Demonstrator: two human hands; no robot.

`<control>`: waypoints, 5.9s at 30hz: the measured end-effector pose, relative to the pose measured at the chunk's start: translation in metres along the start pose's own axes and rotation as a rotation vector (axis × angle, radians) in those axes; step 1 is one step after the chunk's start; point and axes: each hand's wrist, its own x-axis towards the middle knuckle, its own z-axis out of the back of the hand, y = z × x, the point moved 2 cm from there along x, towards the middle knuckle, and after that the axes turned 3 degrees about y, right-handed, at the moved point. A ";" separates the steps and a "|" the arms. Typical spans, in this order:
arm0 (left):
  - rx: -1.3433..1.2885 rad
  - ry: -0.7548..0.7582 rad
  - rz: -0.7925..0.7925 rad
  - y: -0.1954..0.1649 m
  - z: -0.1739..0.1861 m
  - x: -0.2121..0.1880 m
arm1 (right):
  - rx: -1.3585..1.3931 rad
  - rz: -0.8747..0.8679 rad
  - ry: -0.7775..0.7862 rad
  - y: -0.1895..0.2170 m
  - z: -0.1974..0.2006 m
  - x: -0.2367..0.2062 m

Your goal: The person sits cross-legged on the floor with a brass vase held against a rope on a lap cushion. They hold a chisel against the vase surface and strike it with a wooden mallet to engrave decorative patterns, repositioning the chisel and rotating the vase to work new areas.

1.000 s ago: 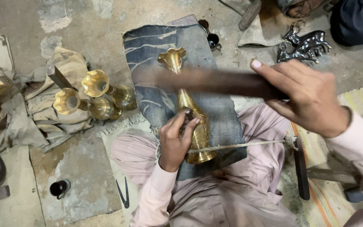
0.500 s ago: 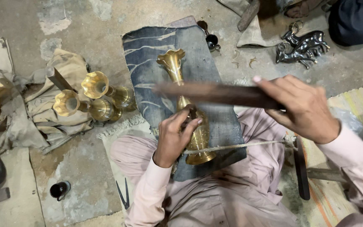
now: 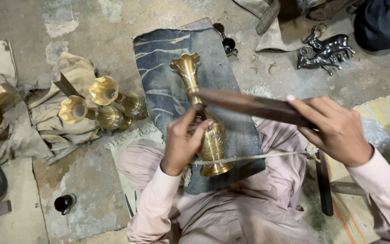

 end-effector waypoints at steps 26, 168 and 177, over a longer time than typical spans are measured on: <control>-0.007 0.677 -0.284 -0.012 0.012 0.051 | 0.304 -0.243 -0.320 0.002 -0.045 -0.069; 0.030 0.153 -0.087 -0.034 0.006 0.005 | 0.313 0.041 -0.068 0.007 -0.046 -0.004; 0.049 0.158 -0.136 -0.035 0.006 0.000 | 0.353 -0.067 -0.107 -0.003 -0.046 -0.001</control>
